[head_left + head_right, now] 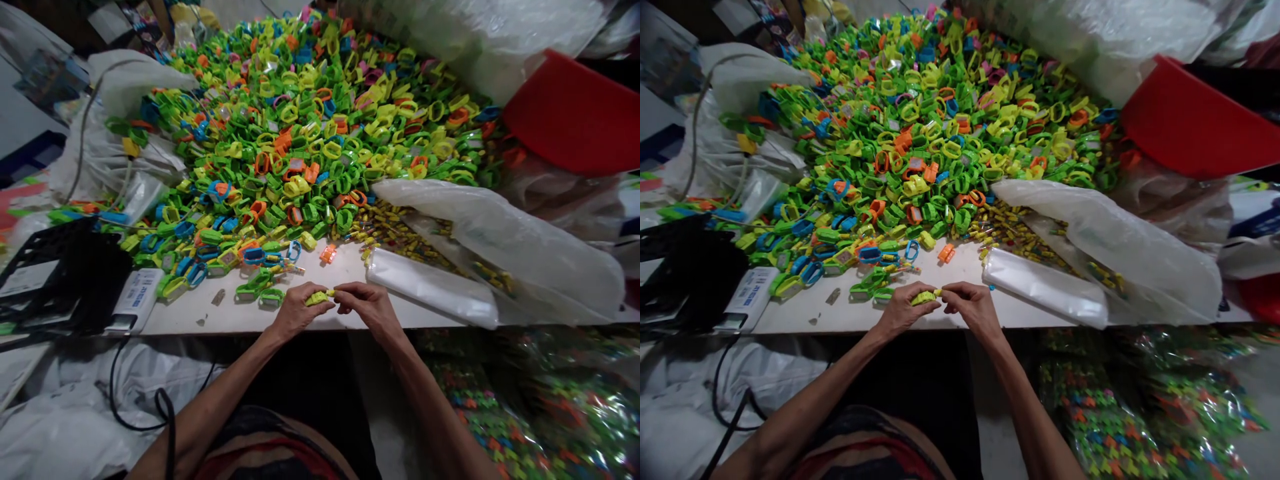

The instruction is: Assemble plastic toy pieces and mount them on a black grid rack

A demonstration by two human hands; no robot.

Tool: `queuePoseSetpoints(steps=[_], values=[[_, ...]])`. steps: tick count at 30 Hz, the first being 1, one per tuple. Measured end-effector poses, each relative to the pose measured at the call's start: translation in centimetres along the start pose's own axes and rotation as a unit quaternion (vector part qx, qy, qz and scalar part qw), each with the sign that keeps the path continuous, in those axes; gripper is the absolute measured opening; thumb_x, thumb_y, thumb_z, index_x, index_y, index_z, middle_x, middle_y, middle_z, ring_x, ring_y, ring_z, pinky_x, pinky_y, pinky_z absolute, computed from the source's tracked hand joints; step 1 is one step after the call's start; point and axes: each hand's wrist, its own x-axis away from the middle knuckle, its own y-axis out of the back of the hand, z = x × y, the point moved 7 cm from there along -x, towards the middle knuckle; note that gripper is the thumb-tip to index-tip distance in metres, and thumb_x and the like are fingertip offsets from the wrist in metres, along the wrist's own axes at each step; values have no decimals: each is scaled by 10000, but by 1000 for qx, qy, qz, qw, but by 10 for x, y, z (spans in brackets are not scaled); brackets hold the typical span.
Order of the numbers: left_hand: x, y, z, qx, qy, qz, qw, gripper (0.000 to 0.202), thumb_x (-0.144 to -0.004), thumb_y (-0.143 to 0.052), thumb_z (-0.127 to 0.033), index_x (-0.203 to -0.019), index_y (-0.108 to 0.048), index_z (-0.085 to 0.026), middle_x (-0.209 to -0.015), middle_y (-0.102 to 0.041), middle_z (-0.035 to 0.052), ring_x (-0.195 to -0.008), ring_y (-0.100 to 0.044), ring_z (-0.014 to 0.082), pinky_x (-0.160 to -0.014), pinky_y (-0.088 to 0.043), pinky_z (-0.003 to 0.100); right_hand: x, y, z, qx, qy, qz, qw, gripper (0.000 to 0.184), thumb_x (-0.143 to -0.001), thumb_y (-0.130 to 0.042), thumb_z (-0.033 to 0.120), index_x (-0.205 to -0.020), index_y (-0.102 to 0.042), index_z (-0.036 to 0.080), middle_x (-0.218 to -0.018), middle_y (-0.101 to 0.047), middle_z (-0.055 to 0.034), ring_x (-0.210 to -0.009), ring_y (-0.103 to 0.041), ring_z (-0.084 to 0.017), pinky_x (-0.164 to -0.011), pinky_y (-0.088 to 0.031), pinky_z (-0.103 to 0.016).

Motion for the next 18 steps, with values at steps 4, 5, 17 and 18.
queuePoseSetpoints(steps=[4,5,17,18], values=[[0,-2,0,-22,-14,20,999,198,-720,-706,-282,-888,-675,-181,-799,-661,31,-704,-585,146,-664,-430,232,1,-1,-1,34,2,1,999,306,-630,-734,419,-760,-713,144,-612,-652,-37,-546,-583,-148,-537,-461,-267],[-1,-3,1,-27,-15,30,999,184,-722,-702,-271,-880,-674,-180,-787,-658,28,-697,-581,143,-659,-425,231,1,-1,-1,46,5,4,999,299,-634,-729,413,-759,-713,142,-618,-655,-40,-551,-586,-150,-535,-459,-265],[0,-1,2,-11,55,222,973,211,-722,-680,-350,-758,-656,-143,-617,-581,-21,-582,-515,114,-529,-351,202,0,-21,-13,-1,-36,180,983,260,-661,-705,375,-698,-695,118,-566,-596,-9,-486,-490,-92,-516,-404,-227],[-1,3,3,-58,44,226,971,196,-735,-668,-342,-754,-655,-148,-630,-590,-15,-598,-526,122,-545,-358,210,-4,-22,-19,9,-38,184,982,278,-683,-684,391,-713,-692,114,-567,-594,-12,-494,-497,-97,-528,-408,-231]])
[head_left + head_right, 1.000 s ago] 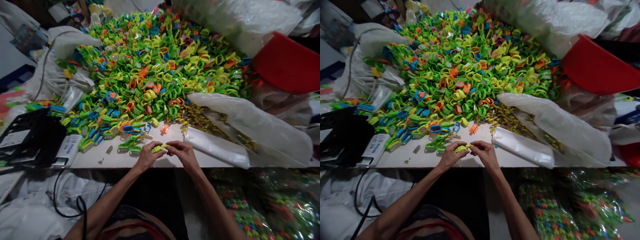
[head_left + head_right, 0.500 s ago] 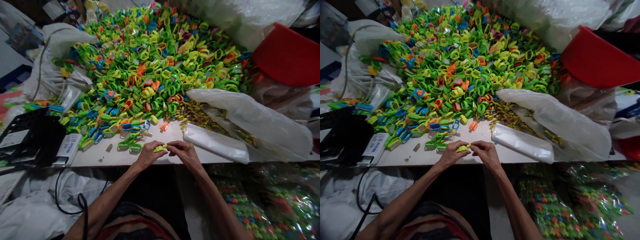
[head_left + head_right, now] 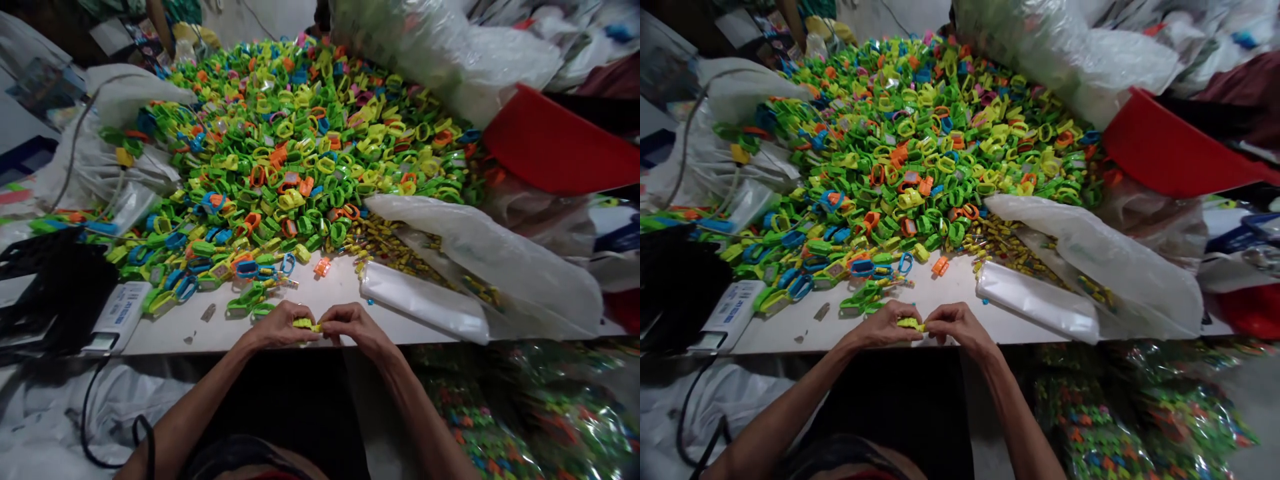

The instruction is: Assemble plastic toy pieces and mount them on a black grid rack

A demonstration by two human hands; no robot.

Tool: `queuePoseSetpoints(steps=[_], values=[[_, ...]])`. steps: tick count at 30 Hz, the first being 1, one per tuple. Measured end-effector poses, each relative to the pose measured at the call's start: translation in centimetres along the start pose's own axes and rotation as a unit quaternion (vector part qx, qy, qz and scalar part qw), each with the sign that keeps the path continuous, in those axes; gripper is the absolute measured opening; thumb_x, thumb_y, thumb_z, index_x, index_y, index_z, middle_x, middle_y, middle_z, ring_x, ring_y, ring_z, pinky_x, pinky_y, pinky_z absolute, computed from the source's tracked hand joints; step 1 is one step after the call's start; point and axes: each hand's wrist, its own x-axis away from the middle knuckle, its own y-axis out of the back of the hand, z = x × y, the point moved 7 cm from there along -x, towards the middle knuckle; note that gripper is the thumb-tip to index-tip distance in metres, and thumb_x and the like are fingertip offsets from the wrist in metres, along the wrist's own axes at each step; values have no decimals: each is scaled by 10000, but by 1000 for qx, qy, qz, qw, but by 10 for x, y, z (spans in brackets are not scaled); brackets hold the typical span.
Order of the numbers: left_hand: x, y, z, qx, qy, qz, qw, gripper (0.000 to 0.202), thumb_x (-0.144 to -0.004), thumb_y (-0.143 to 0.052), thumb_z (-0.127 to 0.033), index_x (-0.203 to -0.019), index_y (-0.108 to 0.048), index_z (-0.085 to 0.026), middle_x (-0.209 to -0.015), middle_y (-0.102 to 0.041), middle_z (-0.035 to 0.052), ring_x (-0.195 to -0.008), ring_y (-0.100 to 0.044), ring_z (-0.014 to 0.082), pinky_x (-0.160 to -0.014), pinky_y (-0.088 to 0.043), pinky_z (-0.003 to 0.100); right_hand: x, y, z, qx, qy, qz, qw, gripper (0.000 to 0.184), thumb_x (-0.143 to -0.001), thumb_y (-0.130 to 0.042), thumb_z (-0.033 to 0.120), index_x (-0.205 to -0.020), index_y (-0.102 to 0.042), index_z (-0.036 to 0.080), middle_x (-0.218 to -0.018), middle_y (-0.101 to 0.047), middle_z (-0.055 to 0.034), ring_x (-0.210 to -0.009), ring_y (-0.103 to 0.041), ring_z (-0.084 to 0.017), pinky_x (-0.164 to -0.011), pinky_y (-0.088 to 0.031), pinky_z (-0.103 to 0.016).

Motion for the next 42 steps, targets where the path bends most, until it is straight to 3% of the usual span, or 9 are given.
queuePoseSetpoints(steps=[4,7,9,11,17,23,29,32,42], values=[[2,45,-3,-271,4,-164,949,151,-788,-608,-238,-920,-647,-176,-909,-659,60,-873,-581,218,-759,-410,315,-24,48,0,195,24,-166,966,373,-798,-559,403,-1010,-654,111,-805,-656,-77,-646,-586,-151,-626,-449,-266],[-10,64,-15,-371,7,-279,886,352,-798,-605,-235,-1144,-559,-187,-1190,-582,110,-1121,-490,287,-924,-354,427,-41,97,26,499,-14,-305,811,298,-854,-471,257,-1084,-625,147,-1069,-619,-124,-823,-613,-186,-700,-442,-277],[-33,56,-18,-387,8,-279,879,326,-819,-589,-265,-1131,-558,-178,-1200,-570,118,-1132,-478,291,-952,-336,448,-59,113,35,641,-74,-274,713,276,-852,-425,162,-1000,-658,158,-1110,-601,-138,-877,-614,-205,-708,-434,-282],[-61,39,-13,-387,24,-243,889,231,-836,-568,-276,-1035,-595,-163,-1104,-605,118,-1073,-508,283,-957,-341,447,-75,118,37,695,-96,-214,680,284,-830,-425,107,-957,-674,158,-1120,-598,-150,-891,-616,-221,-704,-435,-293],[-110,13,8,-343,44,-225,911,134,-819,-568,-211,-938,-601,-161,-1047,-599,106,-1043,-518,253,-920,-392,385,-87,112,27,706,-52,-174,685,337,-813,-428,63,-1059,-645,140,-1175,-584,-177,-1022,-568,-278,-831,-428,-371],[-89,29,3,-133,-1,-282,950,56,-742,-575,-185,-708,-533,-167,-814,-564,32,-771,-540,163,-675,-436,270,-73,119,39,645,-5,-251,721,295,-846,-376,85,-994,-626,136,-1126,-599,-171,-1008,-564,-251,-843,-416,-362],[-53,14,5,178,19,-265,947,162,-697,-587,-297,-658,-495,-169,-634,-539,-20,-600,-508,116,-570,-404,228,-38,89,40,28,115,-284,952,273,-730,-624,413,-827,-559,167,-651,-574,-1,-546,-551,-138,-520,-409,-251],[-40,3,0,267,28,-229,936,152,-672,-566,-297,-660,-510,-156,-602,-553,-10,-563,-504,113,-555,-401,233,-20,61,32,-89,102,-237,962,333,-654,-692,419,-830,-619,146,-607,-556,20,-466,-462,-81,-464,-343,-222],[-28,-14,-4,345,60,-112,930,137,-632,-504,-294,-645,-491,-159,-479,-464,-37,-437,-382,80,-447,-276,207,6,28,35,14,88,-126,988,259,-667,-710,392,-752,-679,149,-679,-620,-16,-611,-503,-112,-559,-402,-243]])
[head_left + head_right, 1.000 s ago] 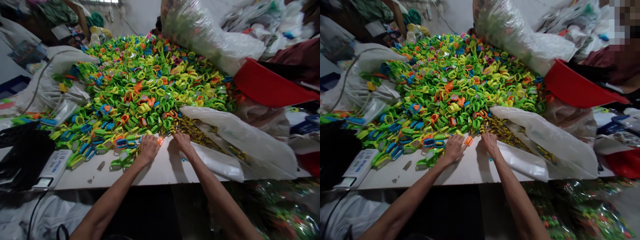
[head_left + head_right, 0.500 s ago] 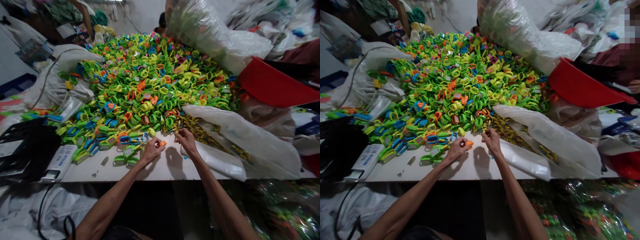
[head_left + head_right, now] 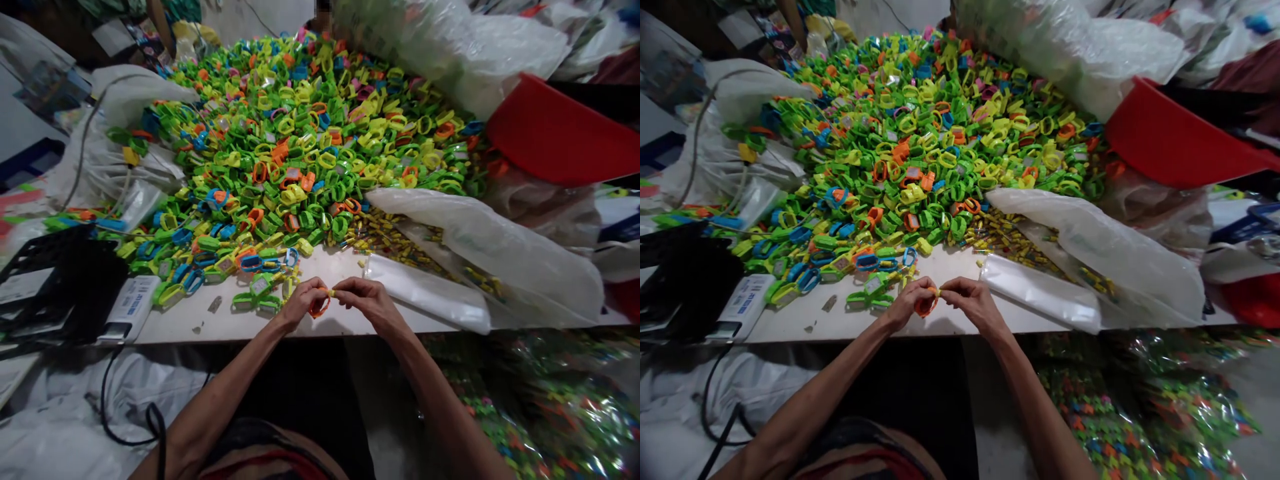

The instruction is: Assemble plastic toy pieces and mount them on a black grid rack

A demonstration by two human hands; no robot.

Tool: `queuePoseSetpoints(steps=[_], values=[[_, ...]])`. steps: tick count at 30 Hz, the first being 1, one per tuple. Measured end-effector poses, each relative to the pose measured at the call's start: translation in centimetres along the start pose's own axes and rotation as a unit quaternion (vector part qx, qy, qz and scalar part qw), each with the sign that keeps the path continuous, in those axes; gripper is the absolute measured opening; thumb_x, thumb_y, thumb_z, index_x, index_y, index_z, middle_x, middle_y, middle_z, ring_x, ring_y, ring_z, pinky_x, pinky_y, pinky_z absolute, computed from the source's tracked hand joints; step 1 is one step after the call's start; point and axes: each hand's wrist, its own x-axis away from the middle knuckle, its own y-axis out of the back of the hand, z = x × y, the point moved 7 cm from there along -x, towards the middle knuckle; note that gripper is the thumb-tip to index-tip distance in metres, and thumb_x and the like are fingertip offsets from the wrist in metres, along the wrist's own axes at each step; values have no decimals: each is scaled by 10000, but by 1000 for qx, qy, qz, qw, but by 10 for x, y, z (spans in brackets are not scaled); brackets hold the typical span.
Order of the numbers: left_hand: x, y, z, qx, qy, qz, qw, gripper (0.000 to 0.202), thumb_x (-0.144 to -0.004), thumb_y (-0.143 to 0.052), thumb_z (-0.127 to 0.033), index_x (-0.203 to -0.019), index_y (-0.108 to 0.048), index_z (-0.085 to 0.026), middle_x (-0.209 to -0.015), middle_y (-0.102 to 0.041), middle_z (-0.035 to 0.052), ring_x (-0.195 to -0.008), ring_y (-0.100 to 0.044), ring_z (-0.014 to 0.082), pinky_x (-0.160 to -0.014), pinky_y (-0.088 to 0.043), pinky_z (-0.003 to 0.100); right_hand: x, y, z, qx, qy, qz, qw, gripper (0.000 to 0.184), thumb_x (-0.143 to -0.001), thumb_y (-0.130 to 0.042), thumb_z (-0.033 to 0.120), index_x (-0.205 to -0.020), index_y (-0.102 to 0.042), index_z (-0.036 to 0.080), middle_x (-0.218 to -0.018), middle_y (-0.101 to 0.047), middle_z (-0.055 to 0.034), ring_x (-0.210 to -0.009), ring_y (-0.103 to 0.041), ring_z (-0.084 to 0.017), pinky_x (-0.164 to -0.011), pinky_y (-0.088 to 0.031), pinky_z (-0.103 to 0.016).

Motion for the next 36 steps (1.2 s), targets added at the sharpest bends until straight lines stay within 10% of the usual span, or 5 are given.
queuePoseSetpoints(steps=[19,27,32,36], values=[[6,-9,12,-45,75,105,991,298,-675,-529,-432,-612,-530,-141,-457,-357,-58,-396,-266,58,-412,-173,217,6,-4,6,82,45,94,991,177,-720,-653,319,-781,-728,170,-756,-614,-32,-647,-521,-116,-570,-406,-234],[14,1,4,-249,24,147,957,251,-791,-447,-406,-715,-492,-171,-562,-428,-42,-504,-383,98,-486,-303,219,8,-20,10,225,88,82,967,175,-780,-561,238,-766,-728,188,-753,-629,-51,-691,-577,-144,-634,-427,-251],[2,34,-46,-588,-138,-14,797,177,-845,-437,-294,-793,-559,-176,-844,-571,59,-827,-528,203,-774,-404,332,-31,20,-6,324,58,-42,943,310,-816,-548,324,-1055,-665,163,-914,-651,-76,-783,-609,-180,-691,-467,-284],[-43,56,-70,-696,-139,-130,692,193,-845,-455,-207,-992,-576,-176,-1094,-560,116,-1059,-481,270,-942,-336,445,-78,72,-13,580,-41,-144,801,283,-809,-511,175,-1057,-648,172,-1124,-585,-111,-924,-599,-226,-721,-442,-297]])
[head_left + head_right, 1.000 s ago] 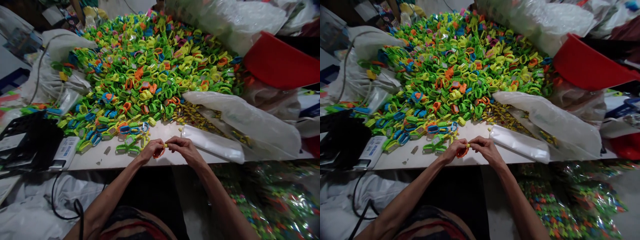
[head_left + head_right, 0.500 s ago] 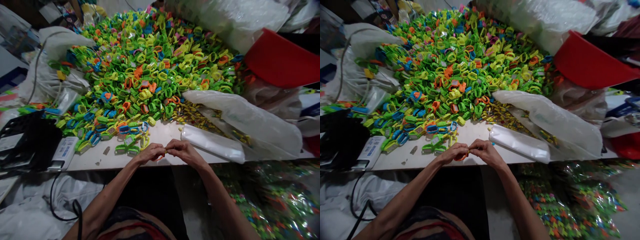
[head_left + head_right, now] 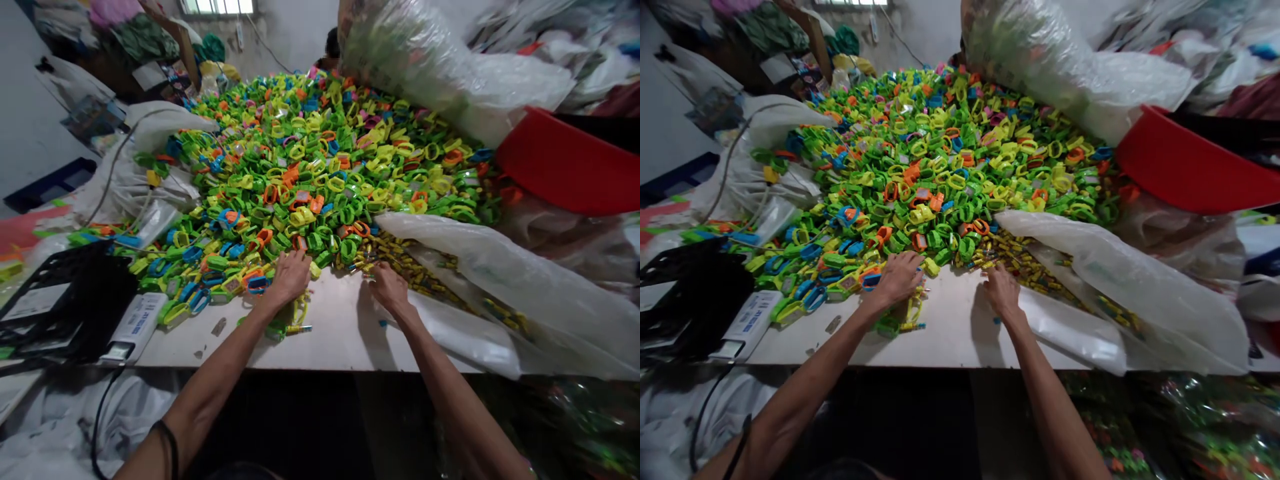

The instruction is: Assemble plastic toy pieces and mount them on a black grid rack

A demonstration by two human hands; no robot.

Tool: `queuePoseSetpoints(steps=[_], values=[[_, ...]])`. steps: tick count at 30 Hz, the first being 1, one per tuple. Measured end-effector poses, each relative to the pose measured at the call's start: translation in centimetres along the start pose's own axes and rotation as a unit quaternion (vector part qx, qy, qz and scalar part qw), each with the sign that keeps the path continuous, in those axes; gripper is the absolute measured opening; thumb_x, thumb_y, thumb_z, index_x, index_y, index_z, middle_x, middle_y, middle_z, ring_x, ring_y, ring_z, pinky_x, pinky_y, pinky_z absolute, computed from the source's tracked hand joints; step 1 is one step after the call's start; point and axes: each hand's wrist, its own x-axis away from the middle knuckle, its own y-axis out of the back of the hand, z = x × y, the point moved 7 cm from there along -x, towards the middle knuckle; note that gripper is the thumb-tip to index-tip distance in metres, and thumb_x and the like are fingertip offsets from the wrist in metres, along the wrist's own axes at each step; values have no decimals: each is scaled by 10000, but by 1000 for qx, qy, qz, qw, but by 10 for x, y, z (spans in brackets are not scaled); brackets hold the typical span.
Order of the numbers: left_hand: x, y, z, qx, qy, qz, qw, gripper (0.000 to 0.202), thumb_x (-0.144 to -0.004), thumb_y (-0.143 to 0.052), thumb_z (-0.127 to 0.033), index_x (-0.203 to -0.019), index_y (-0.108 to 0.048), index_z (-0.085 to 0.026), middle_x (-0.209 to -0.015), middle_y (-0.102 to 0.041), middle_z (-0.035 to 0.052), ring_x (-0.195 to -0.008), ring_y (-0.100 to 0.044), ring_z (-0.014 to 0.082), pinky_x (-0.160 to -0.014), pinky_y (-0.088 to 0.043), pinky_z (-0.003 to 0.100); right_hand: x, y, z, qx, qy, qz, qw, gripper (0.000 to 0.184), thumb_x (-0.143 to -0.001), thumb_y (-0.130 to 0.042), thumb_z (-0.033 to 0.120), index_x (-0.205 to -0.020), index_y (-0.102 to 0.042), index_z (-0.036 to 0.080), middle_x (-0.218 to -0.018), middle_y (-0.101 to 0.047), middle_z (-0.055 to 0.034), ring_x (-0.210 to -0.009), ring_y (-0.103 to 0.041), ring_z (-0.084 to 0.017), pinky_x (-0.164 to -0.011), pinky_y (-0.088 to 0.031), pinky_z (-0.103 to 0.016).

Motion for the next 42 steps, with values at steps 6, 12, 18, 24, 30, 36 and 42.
queuePoseSetpoints(steps=[6,12,18,24,30,36,42], values=[[-52,-29,1,-10,8,12,1000,171,-785,-485,-71,-843,-609,-173,-1003,-590,111,-1072,-481,260,-944,-337,414,-36,-5,17,162,56,9,985,314,-878,-347,115,-1082,-584,136,-1182,-535,-161,-968,-575,-238,-654,-415,-284],[-35,-6,10,162,40,-73,983,114,-731,-639,-228,-758,-546,-168,-863,-579,41,-815,-549,186,-751,-418,301,-33,-8,9,152,30,3,988,291,-868,-382,161,-1083,-578,142,-1142,-540,-151,-933,-583,-229,-657,-405,-275],[-11,-8,32,482,136,-165,850,145,-706,-638,-254,-755,-541,-159,-740,-576,-13,-667,-545,113,-628,-433,224,-39,-8,1,118,46,28,992,216,-844,-492,226,-984,-636,148,-1081,-580,-128,-911,-595,-218,-671,-397,-262],[-1,-19,51,609,207,-140,753,236,-700,-641,-346,-760,-532,-146,-665,-567,-2,-581,-586,140,-480,-437,223,-28,6,6,36,18,-61,997,260,-876,-387,152,-1033,-592,120,-1074,-591,-144,-887,-592,-209,-687,-403,-277],[19,-17,14,596,145,-2,790,175,-668,-639,-282,-744,-564,-143,-647,-528,-27,-510,-482,85,-441,-390,189,20,11,50,-511,41,36,858,284,-789,-569,416,-836,-567,136,-591,-533,12,-503,-472,-112,-518,-382,-241],[42,-11,-18,593,94,-47,798,106,-586,-626,-215,-645,-583,-137,-850,-578,30,-735,-532,121,-607,-426,204,65,14,75,-554,88,89,823,357,-679,-696,461,-803,-604,139,-627,-553,17,-543,-455,-91,-504,-350,-221],[59,-32,-23,723,213,-31,656,100,-567,-530,-230,-630,-501,-158,-502,-508,-33,-472,-440,90,-490,-352,204,86,4,73,-514,95,167,836,339,-731,-650,453,-830,-686,131,-739,-627,-31,-623,-496,-111,-558,-381,-236]])
